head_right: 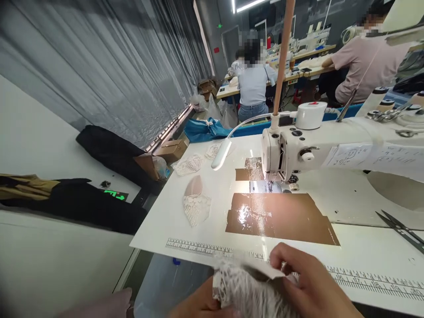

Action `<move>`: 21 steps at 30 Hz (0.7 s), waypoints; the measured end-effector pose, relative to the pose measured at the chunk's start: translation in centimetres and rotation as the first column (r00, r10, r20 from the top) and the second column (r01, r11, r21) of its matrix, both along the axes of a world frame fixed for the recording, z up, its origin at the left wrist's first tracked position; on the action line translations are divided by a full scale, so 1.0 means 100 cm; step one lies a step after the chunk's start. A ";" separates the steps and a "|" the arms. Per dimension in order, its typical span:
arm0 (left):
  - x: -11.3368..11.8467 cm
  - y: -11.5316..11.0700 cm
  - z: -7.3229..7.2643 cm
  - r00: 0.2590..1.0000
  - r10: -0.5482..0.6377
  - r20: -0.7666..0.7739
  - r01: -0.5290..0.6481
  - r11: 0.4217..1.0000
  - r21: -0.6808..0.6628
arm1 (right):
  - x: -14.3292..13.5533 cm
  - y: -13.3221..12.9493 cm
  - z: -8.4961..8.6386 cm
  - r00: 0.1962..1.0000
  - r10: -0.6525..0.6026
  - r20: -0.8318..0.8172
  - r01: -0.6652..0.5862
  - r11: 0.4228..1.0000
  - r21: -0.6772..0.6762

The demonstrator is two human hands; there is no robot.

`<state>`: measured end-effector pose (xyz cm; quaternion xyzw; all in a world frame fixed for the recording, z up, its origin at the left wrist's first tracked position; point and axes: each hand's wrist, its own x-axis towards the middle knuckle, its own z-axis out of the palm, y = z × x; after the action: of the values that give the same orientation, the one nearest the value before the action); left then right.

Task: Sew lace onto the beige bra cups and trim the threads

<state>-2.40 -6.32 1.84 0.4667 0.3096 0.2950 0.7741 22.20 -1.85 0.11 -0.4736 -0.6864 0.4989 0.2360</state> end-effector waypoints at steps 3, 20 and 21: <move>-0.002 0.006 -0.003 0.994 -0.097 0.042 0.097 0.995 -0.004 | -0.024 0.006 0.014 0.951 0.164 -0.260 -0.254 0.897 -0.363; 0.004 0.058 -0.012 1.000 -0.005 0.000 0.005 0.989 -0.145 | -0.031 0.007 -0.007 0.853 -0.399 -0.338 0.222 0.861 -0.458; 0.004 0.059 -0.011 1.000 -0.001 0.000 0.001 0.990 -0.140 | -0.030 0.009 -0.005 0.860 -0.365 -0.356 0.180 0.870 -0.459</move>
<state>-1.99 -0.40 0.77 0.4115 0.3295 0.2721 0.8050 19.18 -0.91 -0.42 -0.4844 -0.4206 0.6843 0.3467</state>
